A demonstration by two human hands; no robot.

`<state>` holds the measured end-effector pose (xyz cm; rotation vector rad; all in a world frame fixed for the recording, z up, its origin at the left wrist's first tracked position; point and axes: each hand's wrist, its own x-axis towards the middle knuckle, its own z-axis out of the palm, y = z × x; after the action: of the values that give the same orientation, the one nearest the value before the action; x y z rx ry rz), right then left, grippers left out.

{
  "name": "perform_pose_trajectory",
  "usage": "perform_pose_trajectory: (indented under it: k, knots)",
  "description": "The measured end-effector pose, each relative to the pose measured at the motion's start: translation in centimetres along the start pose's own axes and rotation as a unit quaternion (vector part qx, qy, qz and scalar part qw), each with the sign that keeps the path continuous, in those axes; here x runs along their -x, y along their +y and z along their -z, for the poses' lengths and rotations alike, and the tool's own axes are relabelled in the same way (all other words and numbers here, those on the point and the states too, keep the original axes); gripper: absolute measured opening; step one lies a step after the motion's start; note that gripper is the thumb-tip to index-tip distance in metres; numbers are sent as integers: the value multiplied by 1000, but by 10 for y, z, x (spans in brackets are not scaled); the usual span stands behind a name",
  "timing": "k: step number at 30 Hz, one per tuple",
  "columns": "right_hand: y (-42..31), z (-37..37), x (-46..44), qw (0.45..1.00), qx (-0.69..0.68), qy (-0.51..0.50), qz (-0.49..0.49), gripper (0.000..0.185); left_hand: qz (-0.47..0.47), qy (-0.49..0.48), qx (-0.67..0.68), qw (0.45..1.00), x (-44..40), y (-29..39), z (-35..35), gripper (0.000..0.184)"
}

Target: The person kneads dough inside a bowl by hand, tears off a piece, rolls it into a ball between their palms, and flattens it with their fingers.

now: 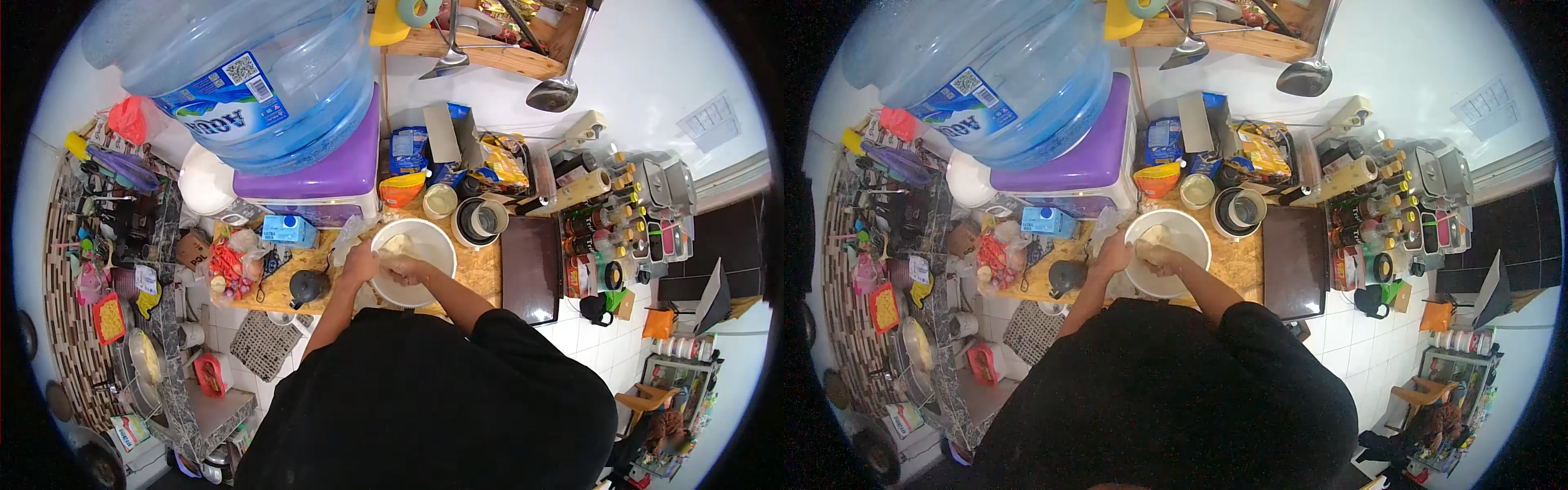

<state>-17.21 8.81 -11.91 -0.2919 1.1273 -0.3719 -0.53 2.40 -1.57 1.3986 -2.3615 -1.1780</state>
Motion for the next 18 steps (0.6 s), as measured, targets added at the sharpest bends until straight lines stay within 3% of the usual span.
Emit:
perform_pose_trajectory:
  k: [1,3,4,5,6,7,9,16,18]
  knots:
    - [-5,-11,12,1000,-1,0,1,22,-3,-3,8,1000,-1,1,1,27]
    - [-5,-31,34,979,157,121,35,19,1,-2,1,1000,1,4,2,27]
    - [3,-21,21,979,158,123,34,19,5,3,-7,1000,0,5,2,27]
    - [16,-1,-11,934,310,112,138,19,6,3,-6,1000,-1,6,2,27]
    - [15,0,-16,854,452,96,238,20,19,-7,-7,1000,-2,6,2,28]
    - [17,0,-21,855,451,94,238,20,32,-20,-8,999,-2,4,3,28]
    - [17,-5,-20,758,574,193,241,25,20,-21,3,1000,-2,2,2,29]
    - [-17,-31,26,725,643,201,142,29,-50,-18,24,998,-5,-10,0,30]
    - [-30,-45,53,654,727,164,132,29,-43,-29,13,999,-3,-7,2,30]
